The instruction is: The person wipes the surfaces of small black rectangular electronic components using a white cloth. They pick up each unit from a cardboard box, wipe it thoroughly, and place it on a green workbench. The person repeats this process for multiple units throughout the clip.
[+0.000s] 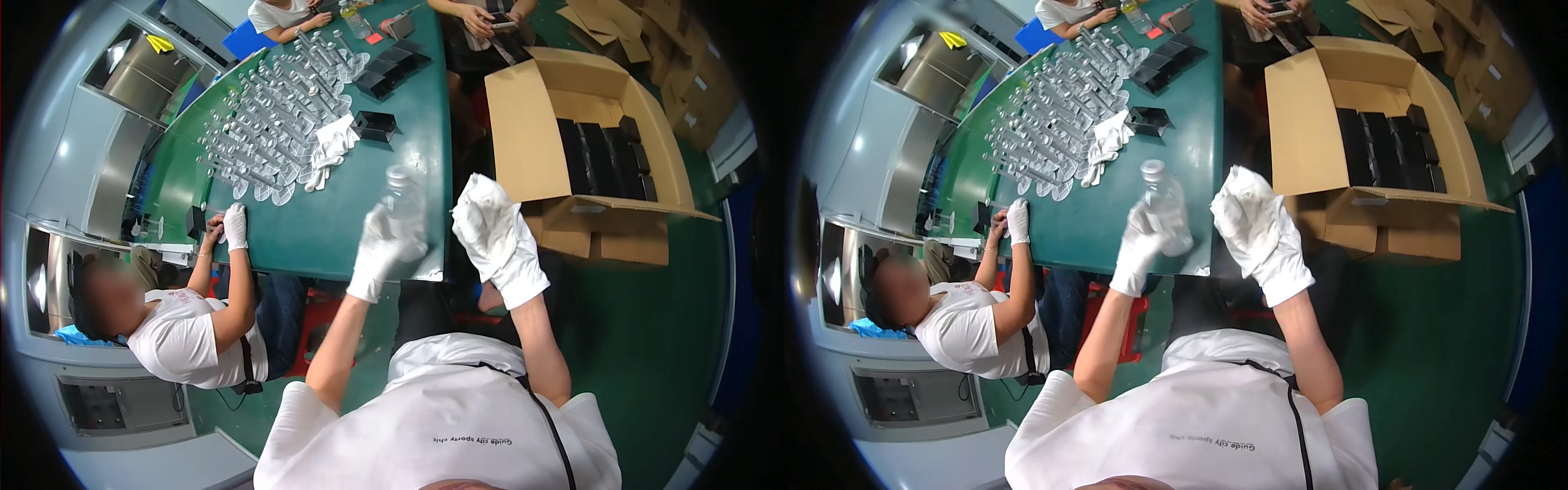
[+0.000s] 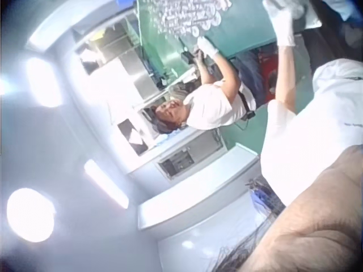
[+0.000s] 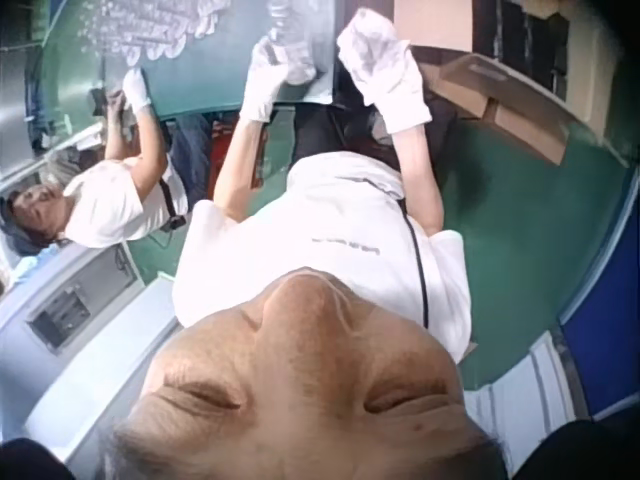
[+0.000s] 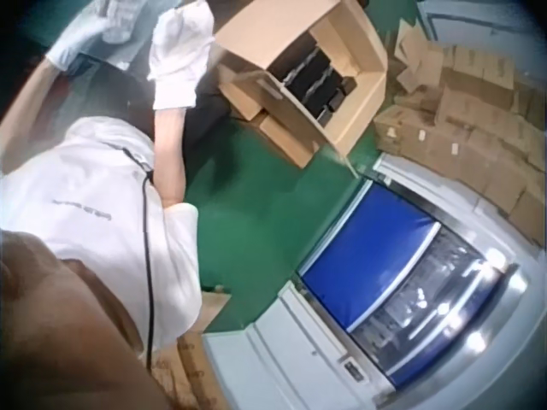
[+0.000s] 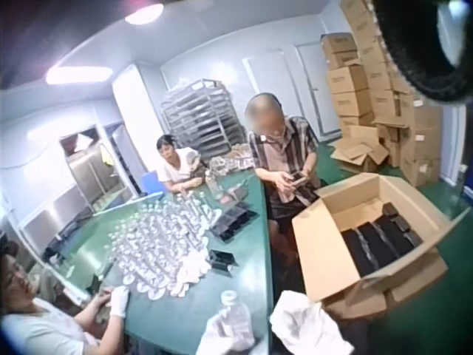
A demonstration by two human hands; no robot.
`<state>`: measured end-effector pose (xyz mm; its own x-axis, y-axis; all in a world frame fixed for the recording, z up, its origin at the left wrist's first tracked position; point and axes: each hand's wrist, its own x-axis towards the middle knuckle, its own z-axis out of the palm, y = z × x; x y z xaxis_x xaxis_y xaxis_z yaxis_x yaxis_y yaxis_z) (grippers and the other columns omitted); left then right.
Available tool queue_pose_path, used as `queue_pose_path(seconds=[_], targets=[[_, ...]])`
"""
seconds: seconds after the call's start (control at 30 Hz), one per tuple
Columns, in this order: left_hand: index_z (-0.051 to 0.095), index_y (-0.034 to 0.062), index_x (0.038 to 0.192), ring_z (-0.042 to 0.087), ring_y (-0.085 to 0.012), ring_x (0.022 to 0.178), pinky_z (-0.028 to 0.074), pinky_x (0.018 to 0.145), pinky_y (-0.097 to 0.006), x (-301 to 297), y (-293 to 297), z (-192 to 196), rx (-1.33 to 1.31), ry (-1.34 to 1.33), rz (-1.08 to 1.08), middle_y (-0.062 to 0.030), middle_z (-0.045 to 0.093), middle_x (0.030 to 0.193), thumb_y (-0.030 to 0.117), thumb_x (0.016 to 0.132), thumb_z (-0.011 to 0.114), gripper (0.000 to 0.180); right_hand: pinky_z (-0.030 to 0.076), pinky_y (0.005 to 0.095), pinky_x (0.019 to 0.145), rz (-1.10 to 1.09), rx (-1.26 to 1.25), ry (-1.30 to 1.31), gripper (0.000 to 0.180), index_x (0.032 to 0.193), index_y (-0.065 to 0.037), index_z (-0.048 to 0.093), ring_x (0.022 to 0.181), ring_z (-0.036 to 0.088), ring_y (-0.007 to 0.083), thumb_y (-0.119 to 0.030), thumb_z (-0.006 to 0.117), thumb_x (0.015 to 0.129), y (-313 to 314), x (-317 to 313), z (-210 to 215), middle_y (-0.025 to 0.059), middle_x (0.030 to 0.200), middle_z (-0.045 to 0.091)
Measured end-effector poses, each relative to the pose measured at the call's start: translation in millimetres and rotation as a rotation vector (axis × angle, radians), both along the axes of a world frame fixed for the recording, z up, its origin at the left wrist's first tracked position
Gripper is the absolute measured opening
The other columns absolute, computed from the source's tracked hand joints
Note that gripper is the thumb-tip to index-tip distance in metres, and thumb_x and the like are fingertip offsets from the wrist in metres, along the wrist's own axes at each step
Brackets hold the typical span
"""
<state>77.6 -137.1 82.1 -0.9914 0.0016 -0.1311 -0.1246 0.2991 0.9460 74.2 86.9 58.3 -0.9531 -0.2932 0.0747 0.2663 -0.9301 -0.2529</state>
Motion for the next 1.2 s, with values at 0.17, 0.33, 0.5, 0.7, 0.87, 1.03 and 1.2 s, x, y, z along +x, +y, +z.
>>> queue_pose_path(seconds=[0.17, 0.33, 0.5, 0.7, 0.87, 1.03, 1.2], targets=[[0.041, 0.0008, 0.141, 0.057, -0.0240, 0.117, 0.047, 0.100, -0.033, -73.7, -103.9, -68.2, 0.008, 0.400, 0.387, -0.0162, 0.056, 0.131, 0.003, 0.080, 0.074, 0.069, 0.040, 0.0428, 0.108, 0.060, -0.087, 0.030, 0.058, 0.147, -0.001, 0.034, 0.128, 0.048, 0.0308, -0.041, 0.028, 0.106, 1.9, 10.9, -39.0, 0.0154, 0.143, 0.046], [0.031, 0.0035, 0.151, 0.045, -0.0250, 0.134, 0.035, 0.111, -0.035, -86.5, -132.7, -65.9, 0.006, 0.414, 0.563, -0.0163, 0.046, 0.147, 0.007, 0.087, 0.070, 0.075, 0.029, 0.0398, 0.118, -0.116, 0.793, 0.292, 0.055, 0.147, -0.004, 0.036, 0.138, 0.041, 0.0280, -0.039, 0.028, 0.105, 18.7, 27.5, -69.2, 0.0125, 0.152, 0.041], [0.042, -0.0027, 0.140, 0.053, -0.0256, 0.122, 0.040, 0.106, -0.036, -53.9, -87.1, -68.5, -0.204, 0.622, 0.800, -0.0160, 0.054, 0.132, 0.000, 0.091, 0.061, 0.053, 0.029, 0.0368, 0.118, -0.183, 1.118, 0.298, 0.052, 0.145, -0.010, 0.040, 0.138, 0.041, 0.0274, -0.040, 0.035, 0.103, 47.2, 47.0, -104.1, 0.0108, 0.150, 0.043], [0.059, 0.0040, 0.125, 0.054, -0.0336, 0.122, 0.042, 0.107, -0.042, -85.3, -37.5, -51.0, -0.778, 0.846, 0.075, -0.0168, 0.057, 0.130, -0.006, 0.085, 0.057, 0.041, 0.037, 0.0482, 0.113, -0.056, -0.027, -0.224, 0.060, 0.146, -0.001, 0.038, 0.132, 0.046, 0.0336, -0.044, 0.034, 0.104, 49.5, 70.6, -114.0, 0.0137, 0.143, 0.048], [0.056, 0.0087, 0.132, 0.050, -0.0341, 0.126, 0.039, 0.110, -0.044, -178.5, -60.2, -46.8, -1.172, 0.850, -0.022, -0.0150, 0.054, 0.136, -0.002, 0.085, 0.048, 0.049, 0.039, 0.0518, 0.111, -0.080, 0.110, -0.109, 0.063, 0.144, -0.001, 0.043, 0.126, 0.052, 0.0358, -0.047, 0.044, 0.100, 33.2, 71.7, -115.1, 0.0136, 0.139, 0.053], [0.066, 0.0105, 0.079, 0.069, -0.0264, 0.075, 0.055, 0.059, -0.040, -246.8, -74.0, -64.6, -1.584, 0.804, 0.020, -0.0085, 0.064, 0.078, 0.014, 0.086, 0.061, 0.008, 0.041, 0.0526, 0.110, -0.009, -0.292, -0.380, 0.062, 0.141, -0.001, 0.046, 0.125, 0.052, 0.0392, -0.045, 0.049, 0.098, 28.8, 82.7, -97.4, 0.0150, 0.139, 0.055], [0.072, 0.0109, 0.093, 0.068, -0.0253, 0.078, 0.055, 0.071, -0.032, -228.1, -47.3, -53.3, -0.805, 0.886, -0.019, -0.0118, 0.067, 0.084, 0.004, 0.081, 0.068, 0.015, 0.043, 0.0522, 0.108, -0.056, -0.189, -0.350, 0.059, 0.140, -0.001, 0.048, 0.123, 0.054, 0.0397, -0.044, 0.046, 0.099, 40.7, 87.6, -131.7, 0.0155, 0.136, 0.057]])
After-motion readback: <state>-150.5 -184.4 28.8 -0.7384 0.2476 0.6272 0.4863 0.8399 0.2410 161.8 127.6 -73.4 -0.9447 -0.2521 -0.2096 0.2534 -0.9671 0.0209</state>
